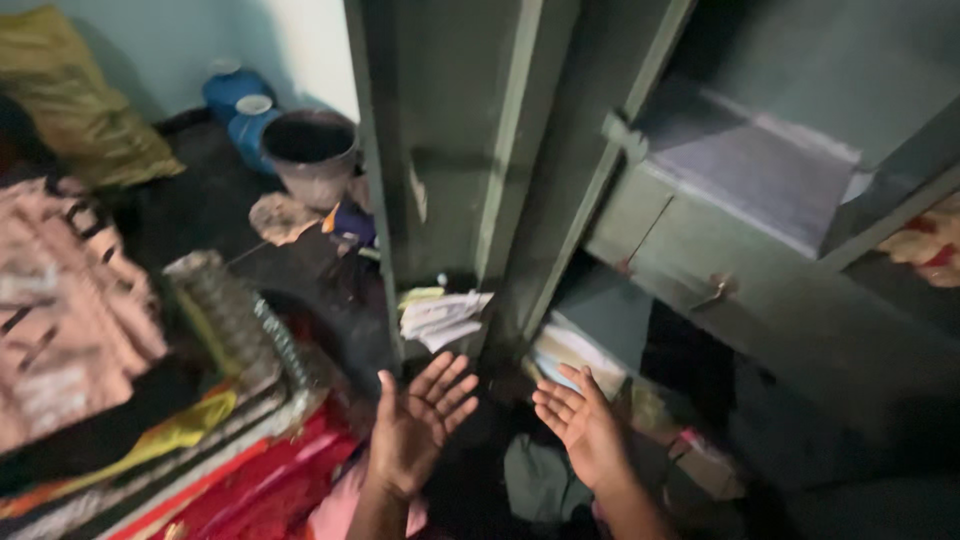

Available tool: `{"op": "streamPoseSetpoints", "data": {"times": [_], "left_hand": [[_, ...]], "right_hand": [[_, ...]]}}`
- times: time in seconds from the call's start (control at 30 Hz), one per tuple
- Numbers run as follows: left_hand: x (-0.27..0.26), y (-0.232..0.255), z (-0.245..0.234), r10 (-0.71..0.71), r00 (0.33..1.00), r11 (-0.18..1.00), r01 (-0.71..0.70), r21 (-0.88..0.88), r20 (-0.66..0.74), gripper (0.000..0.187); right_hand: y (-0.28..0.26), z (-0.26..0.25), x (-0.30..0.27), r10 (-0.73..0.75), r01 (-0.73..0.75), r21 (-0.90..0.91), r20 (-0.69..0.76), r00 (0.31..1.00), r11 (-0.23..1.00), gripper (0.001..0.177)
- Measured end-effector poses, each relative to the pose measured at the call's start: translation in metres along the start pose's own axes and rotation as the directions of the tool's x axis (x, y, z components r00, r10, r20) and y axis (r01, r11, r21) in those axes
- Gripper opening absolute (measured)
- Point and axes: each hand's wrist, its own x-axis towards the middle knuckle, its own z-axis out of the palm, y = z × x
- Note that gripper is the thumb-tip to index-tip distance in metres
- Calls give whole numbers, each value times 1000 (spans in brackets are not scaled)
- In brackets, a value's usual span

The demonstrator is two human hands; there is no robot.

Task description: The person repeatedly picks folded garments from a pile on the floor, carries them to a metal cabinet, and places them on a shelf. The garments include shirts and pants of various colors. The person handles each item one at a time and stacks them inside the cabinet.

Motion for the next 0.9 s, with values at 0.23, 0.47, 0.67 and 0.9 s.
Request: {"op": "streamPoseSetpoints", "data": {"times": [0.23,0.47,0.67,0.9], "left_hand": [[-84,10,-41,49,966,999,-50,2,-254,96],[-132,30,-111,61,904,997,-75,-15,-424,96],[-178,45,-182,-45,817,999,42,-19,-575,93],[-223,45,-267,-143,706,978,207,9,-694,100]], "right_hand": [[66,3,-28,157,-158,1,83,984,987,66],[144,13,-18,252,-247,-65,83,964,967,70],[252,2,14,387,-387,-79,-11,922,919,77],[357,-6,24,469,-495,-242,-161,869,834,81]]}}
